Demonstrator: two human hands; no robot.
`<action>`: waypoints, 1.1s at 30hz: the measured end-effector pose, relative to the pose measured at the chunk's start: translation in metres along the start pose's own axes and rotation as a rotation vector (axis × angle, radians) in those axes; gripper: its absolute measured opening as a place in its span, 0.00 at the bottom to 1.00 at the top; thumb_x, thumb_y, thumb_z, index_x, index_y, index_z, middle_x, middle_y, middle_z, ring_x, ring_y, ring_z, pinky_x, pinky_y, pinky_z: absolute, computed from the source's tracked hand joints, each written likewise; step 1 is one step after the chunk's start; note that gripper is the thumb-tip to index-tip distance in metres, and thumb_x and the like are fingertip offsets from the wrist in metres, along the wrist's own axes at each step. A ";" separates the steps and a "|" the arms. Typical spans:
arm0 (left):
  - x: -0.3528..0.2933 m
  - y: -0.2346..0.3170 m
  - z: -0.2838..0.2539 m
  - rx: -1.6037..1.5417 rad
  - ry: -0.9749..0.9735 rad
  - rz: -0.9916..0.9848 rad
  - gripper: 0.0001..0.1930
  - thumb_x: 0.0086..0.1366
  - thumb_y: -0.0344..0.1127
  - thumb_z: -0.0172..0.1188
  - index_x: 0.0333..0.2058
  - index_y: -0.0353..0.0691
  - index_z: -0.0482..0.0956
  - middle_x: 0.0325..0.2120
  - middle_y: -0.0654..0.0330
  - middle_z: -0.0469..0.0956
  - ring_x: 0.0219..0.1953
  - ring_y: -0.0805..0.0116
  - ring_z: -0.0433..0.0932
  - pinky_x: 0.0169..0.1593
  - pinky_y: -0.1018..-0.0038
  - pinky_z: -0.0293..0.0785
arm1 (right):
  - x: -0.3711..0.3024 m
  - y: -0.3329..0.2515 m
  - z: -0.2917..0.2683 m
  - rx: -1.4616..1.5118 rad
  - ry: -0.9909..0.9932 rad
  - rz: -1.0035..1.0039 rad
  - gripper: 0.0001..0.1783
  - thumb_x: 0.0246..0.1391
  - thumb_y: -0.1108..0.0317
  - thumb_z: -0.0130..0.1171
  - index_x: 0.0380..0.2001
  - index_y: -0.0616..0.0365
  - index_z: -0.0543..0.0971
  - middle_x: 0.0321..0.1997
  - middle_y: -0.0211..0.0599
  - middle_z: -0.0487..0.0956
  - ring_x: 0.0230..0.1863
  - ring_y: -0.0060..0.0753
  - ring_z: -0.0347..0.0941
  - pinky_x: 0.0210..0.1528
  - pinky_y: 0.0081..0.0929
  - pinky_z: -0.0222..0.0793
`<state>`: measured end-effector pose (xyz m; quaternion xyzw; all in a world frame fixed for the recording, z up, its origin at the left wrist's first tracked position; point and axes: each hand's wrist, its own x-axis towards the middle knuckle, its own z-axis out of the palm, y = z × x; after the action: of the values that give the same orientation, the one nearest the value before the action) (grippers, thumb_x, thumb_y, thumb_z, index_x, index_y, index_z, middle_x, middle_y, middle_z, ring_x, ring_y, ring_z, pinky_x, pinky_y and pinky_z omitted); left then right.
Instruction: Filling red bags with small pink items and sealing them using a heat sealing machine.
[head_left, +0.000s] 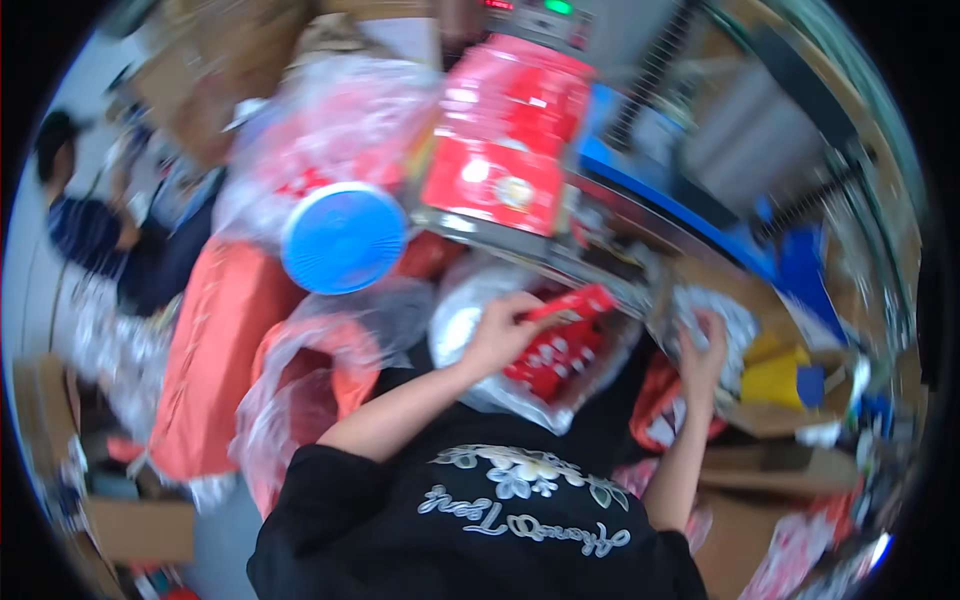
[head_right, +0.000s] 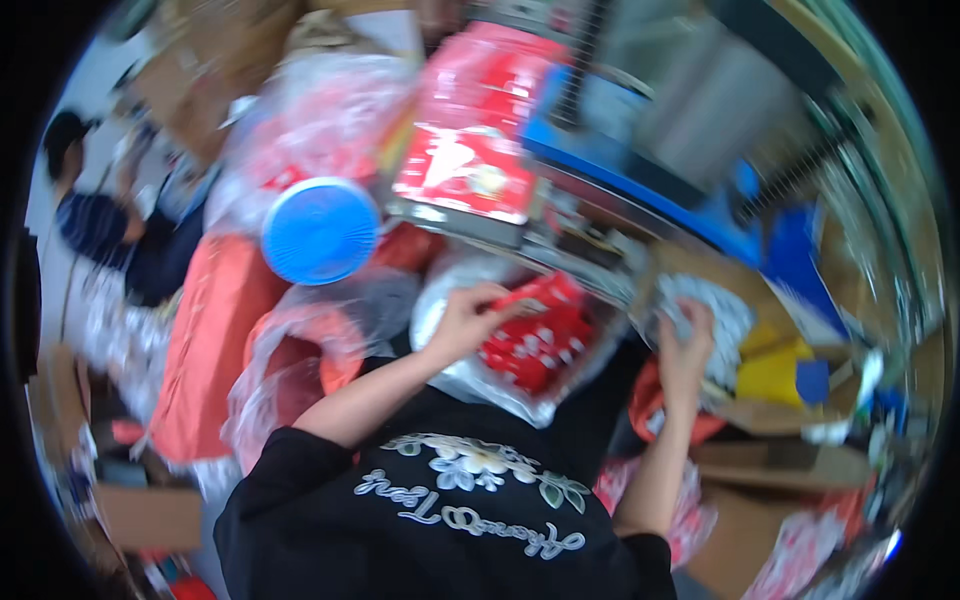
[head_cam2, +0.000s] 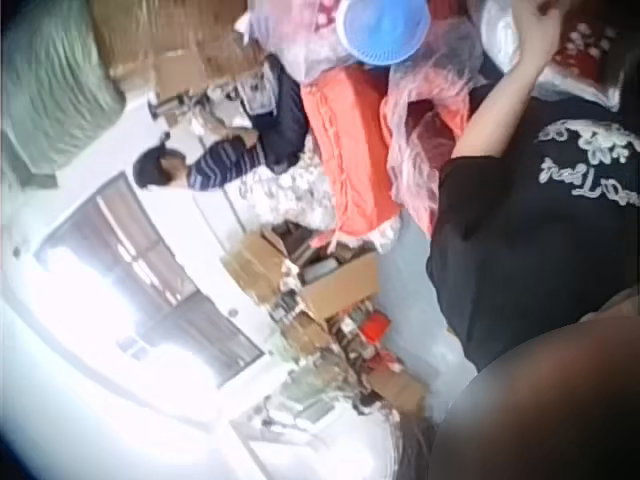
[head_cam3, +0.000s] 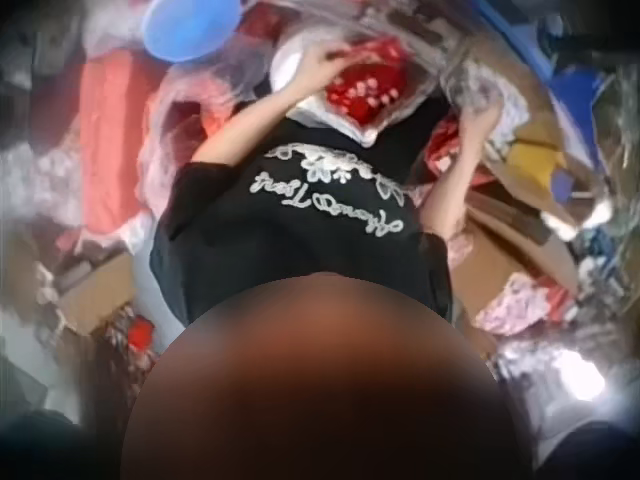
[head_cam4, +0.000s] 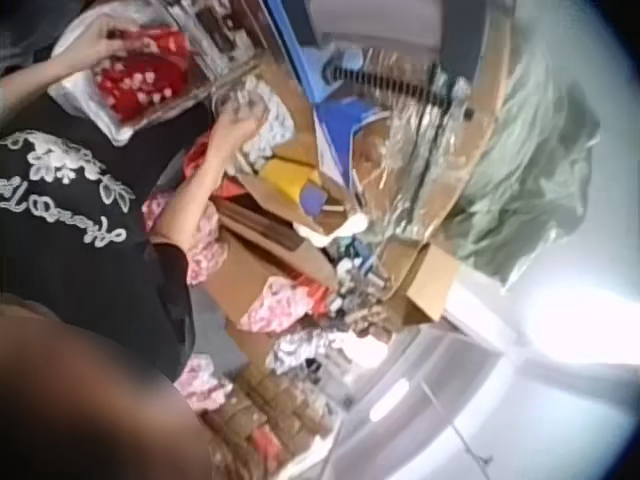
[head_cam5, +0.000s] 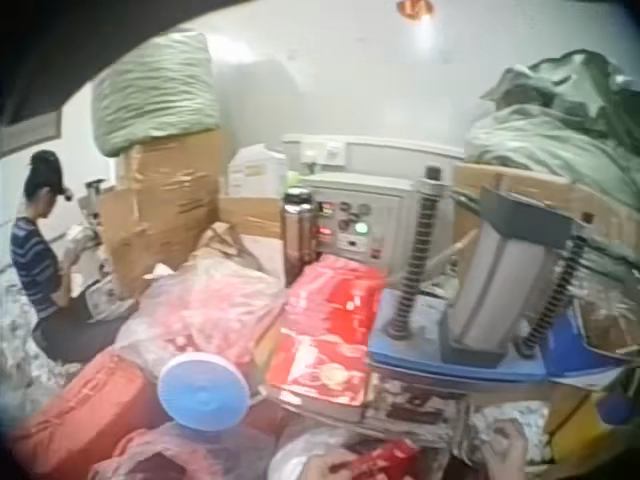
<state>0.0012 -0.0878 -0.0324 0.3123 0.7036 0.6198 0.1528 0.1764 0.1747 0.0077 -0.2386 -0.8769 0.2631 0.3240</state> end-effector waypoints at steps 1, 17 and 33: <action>0.000 -0.011 0.002 -0.002 0.017 -0.016 0.08 0.58 0.30 0.66 0.33 0.30 0.83 0.30 0.56 0.82 0.32 0.69 0.79 0.39 0.74 0.72 | 0.004 -0.019 -0.001 0.111 -0.023 0.079 0.15 0.49 0.76 0.63 0.42 0.62 0.75 0.40 0.42 0.76 0.42 0.37 0.73 0.46 0.30 0.70; -0.001 -0.006 0.028 -0.145 -0.291 -0.286 0.13 0.67 0.35 0.60 0.36 0.28 0.83 0.25 0.63 0.81 0.27 0.82 0.75 0.33 0.81 0.72 | 0.013 -0.068 0.029 0.445 -0.411 0.209 0.19 0.49 0.71 0.67 0.46 0.62 0.79 0.37 0.38 0.82 0.40 0.25 0.78 0.43 0.23 0.71; 0.058 0.012 0.039 -0.222 -0.197 -0.361 0.14 0.64 0.37 0.63 0.39 0.30 0.82 0.25 0.59 0.83 0.29 0.77 0.79 0.33 0.75 0.74 | 0.015 0.002 0.006 -0.414 -0.084 -0.045 0.14 0.53 0.71 0.58 0.45 0.57 0.79 0.47 0.44 0.79 0.39 0.51 0.77 0.43 0.39 0.72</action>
<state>-0.0163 -0.0210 -0.0183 0.2217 0.6571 0.6227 0.3624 0.1625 0.1829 0.0095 -0.2692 -0.9300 0.0800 0.2370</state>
